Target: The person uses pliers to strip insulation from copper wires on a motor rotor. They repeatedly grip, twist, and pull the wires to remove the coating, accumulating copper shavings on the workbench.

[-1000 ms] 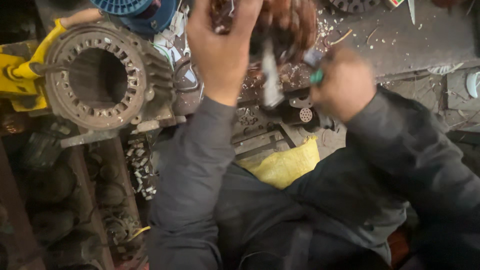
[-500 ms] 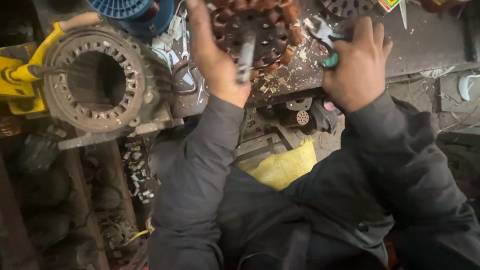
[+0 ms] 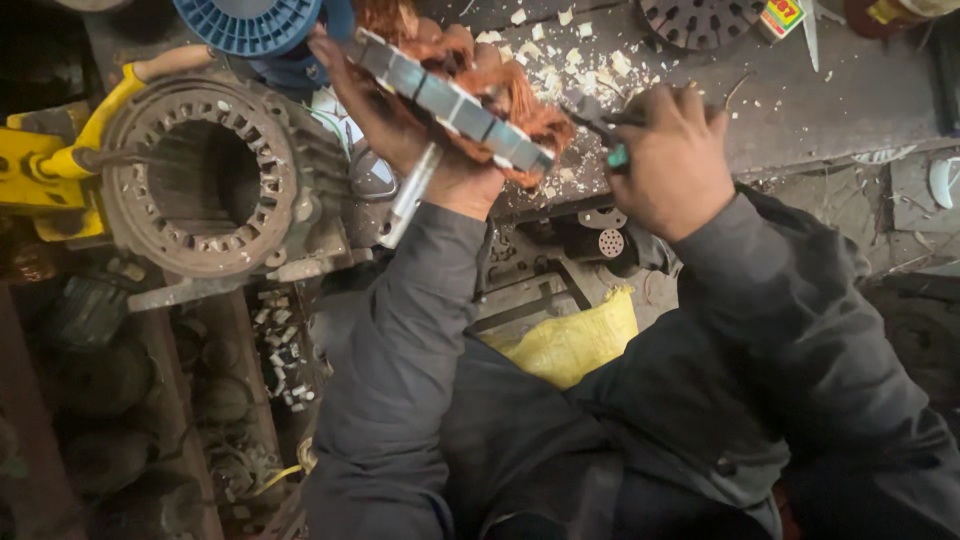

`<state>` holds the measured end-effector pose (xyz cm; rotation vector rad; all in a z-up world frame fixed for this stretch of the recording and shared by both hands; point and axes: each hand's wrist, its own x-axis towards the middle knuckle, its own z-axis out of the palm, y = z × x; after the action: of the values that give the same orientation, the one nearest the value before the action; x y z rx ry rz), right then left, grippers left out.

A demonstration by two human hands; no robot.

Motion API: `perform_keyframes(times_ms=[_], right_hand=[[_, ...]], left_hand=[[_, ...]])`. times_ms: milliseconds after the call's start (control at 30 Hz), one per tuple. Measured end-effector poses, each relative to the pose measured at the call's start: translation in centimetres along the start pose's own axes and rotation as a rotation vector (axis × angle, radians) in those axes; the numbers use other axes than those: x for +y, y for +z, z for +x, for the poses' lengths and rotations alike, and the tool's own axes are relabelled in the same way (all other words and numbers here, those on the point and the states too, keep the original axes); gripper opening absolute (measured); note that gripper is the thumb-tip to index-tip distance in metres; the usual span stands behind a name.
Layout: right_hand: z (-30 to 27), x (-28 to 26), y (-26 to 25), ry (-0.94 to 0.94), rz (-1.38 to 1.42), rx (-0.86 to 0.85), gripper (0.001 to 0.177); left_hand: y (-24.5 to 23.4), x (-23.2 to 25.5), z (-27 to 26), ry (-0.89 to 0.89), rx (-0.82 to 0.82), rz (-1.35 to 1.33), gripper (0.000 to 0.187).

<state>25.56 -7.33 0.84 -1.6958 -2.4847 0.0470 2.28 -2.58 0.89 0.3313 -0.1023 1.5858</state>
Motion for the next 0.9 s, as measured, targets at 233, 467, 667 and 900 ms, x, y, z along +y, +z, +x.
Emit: perform_keyframes(times_ms=[233,467,667,900], right_hand=[[1.1,-0.8,1.6,-0.022,-0.070,-0.065,0.038],[0.2,-1.4,-1.8,0.114,0.634,0.211,0.032],[0.3,-2.1,-2.5,0.157,1.344,0.073,0.044],[-0.5,-2.6,-1.9,0.326,1.495,0.095,0.038]], left_hand=[[-1.4,-0.4,-0.3,0.204,0.167,0.425,0.045],[-3.9,-1.9,-1.9,0.307,0.026,1.046,0.079],[-3.8,-2.8,-3.6,0.154,0.069,1.496,0.064],[-3.0,-1.8,-3.6,-0.383,0.245,1.396,0.067]])
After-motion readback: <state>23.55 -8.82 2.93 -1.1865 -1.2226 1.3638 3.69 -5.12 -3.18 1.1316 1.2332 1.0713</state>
